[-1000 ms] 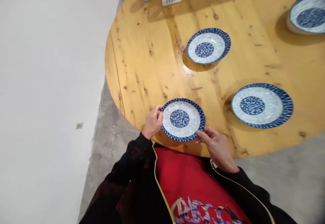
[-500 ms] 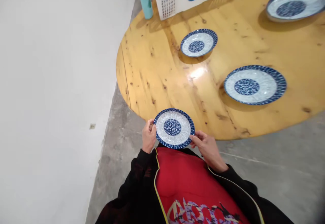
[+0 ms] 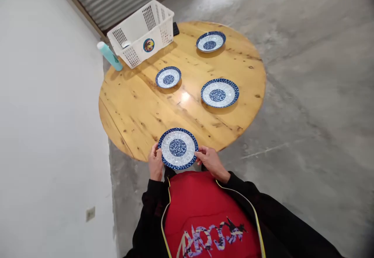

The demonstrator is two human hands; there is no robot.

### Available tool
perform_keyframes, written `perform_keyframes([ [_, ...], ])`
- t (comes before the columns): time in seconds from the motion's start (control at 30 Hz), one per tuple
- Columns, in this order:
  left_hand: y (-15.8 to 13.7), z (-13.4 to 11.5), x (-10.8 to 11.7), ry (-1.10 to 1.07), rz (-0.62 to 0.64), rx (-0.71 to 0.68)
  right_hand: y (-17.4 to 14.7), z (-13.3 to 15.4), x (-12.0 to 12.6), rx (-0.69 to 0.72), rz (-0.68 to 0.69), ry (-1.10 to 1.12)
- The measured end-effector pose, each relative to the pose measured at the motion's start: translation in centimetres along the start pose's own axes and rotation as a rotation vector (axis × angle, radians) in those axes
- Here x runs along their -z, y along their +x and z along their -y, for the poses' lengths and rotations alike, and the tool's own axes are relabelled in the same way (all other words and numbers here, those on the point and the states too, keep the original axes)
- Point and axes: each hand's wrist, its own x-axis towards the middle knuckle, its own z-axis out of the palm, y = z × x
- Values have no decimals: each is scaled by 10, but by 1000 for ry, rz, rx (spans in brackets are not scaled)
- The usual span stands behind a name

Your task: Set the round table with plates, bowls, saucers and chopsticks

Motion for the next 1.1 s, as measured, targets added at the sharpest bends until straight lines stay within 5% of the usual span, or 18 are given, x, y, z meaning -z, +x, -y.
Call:
perform_keyframes([
  [0.33, 117, 12, 84, 15, 235, -91, 33, -12, -134, 14, -204, 104],
  [0.5, 162, 22, 102, 15, 333, -120, 46, -12, -176, 12, -306, 83],
  [1.1, 200, 37, 89, -32, 390, -108, 77, -18, -188, -11, -395, 9],
])
